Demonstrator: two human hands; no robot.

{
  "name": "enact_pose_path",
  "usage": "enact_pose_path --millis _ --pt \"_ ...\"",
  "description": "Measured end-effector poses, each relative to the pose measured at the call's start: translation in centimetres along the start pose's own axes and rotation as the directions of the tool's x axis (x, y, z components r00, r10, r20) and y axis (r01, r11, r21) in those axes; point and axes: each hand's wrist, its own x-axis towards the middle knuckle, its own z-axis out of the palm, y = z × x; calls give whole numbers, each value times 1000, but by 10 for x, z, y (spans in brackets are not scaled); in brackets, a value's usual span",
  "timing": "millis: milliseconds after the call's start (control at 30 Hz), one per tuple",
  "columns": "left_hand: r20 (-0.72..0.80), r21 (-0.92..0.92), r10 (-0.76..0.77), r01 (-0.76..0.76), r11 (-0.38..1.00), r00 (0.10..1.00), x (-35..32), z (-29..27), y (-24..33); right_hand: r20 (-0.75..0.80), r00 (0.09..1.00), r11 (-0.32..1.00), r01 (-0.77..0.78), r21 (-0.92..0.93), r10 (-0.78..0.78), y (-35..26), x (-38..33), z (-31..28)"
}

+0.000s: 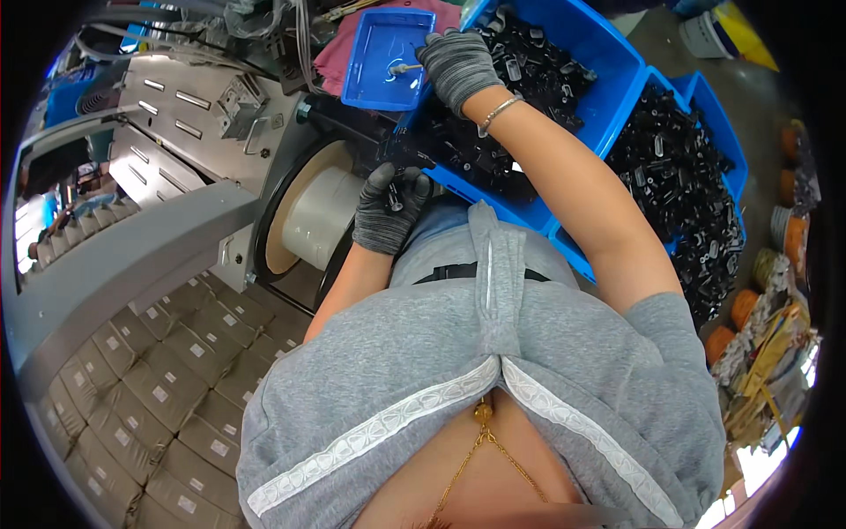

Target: Applying a liquid to small black plastic components using a hand-held brush.

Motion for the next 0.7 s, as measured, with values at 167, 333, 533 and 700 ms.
enact_pose_path --millis 167,333,533,700 --pt "-62 -89 -39 34 995 997 3 -9 20 -7 997 996 -73 55 73 9 -7 -24" --pt "-122 -22 -4 1 1000 992 13 -12 29 399 830 750 -538 386 390 24 -26 -35" --pt "-66 -40 53 -56 998 996 9 2 31 461 762 643 -639 422 455 25 -34 -9" --pt "-3 -17 105 -105 994 994 14 -5 33 482 865 990 -114 -88 142 26 -24 14"
